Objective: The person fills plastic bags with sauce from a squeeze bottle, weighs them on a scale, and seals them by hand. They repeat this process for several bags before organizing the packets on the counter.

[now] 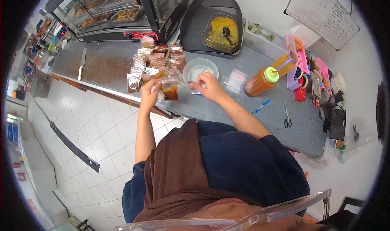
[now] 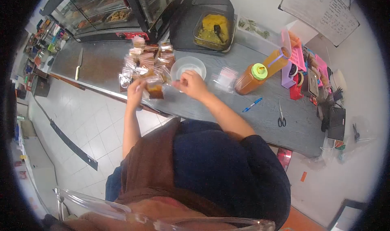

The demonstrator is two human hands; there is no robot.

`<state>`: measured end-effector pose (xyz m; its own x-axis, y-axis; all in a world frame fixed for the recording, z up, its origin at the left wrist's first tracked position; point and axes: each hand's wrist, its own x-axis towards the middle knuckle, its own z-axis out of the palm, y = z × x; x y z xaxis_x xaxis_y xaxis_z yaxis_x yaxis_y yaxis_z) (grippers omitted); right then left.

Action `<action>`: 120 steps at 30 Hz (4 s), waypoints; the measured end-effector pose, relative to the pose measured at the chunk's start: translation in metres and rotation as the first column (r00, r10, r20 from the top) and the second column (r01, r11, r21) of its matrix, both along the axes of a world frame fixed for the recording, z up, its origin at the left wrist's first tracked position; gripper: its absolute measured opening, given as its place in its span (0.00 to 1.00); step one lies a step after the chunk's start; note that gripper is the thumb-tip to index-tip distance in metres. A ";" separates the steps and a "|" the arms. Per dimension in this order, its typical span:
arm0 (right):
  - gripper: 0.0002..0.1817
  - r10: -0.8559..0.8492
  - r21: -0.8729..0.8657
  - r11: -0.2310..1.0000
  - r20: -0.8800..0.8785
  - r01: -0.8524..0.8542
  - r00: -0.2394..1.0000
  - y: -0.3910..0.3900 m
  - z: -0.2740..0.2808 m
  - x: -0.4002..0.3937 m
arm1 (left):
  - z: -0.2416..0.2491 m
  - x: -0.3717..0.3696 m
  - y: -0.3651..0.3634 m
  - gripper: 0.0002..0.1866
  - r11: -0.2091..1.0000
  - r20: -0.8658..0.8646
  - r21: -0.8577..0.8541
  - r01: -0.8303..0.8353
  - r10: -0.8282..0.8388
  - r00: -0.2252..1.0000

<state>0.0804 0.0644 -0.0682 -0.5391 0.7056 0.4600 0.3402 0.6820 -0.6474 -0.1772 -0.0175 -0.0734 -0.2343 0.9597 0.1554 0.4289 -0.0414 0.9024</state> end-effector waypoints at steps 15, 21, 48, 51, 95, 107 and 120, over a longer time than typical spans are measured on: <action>0.09 0.005 -0.335 0.939 -0.231 -0.084 0.973 0.001 -0.009 0.016 | -0.016 0.085 0.026 0.14 0.974 -0.025 0.128 0.185 -0.184 0.983; 0.10 0.034 -0.508 0.834 -0.341 -0.215 0.940 -0.012 -0.004 0.035 | 0.024 0.108 0.013 0.08 0.977 0.091 0.115 0.178 -0.189 0.978; 0.19 0.120 -0.220 0.966 -0.081 -0.136 0.989 -0.036 0.060 0.016 | 0.066 0.102 -0.026 0.04 0.879 -0.448 0.420 0.223 -0.013 0.894; 0.27 0.094 -0.243 0.966 0.022 -0.085 0.995 -0.032 0.048 -0.002 | 0.058 0.083 -0.032 0.04 0.941 -0.395 0.311 0.135 -0.001 0.919; 0.03 -0.090 -0.095 0.992 -0.115 0.079 0.989 -0.066 0.078 0.084 | 0.063 0.163 -0.028 0.16 0.798 -0.226 0.603 -0.026 0.202 0.953; 0.04 -0.091 -0.297 0.955 -0.216 0.023 0.972 -0.081 0.053 0.084 | 0.076 0.177 -0.040 0.07 0.880 -0.621 0.364 0.304 -0.014 0.783; 0.15 -0.261 0.204 0.947 0.032 0.250 0.965 -0.083 0.056 0.101 | 0.080 0.194 -0.031 0.21 0.799 -0.473 0.427 0.423 -0.202 0.858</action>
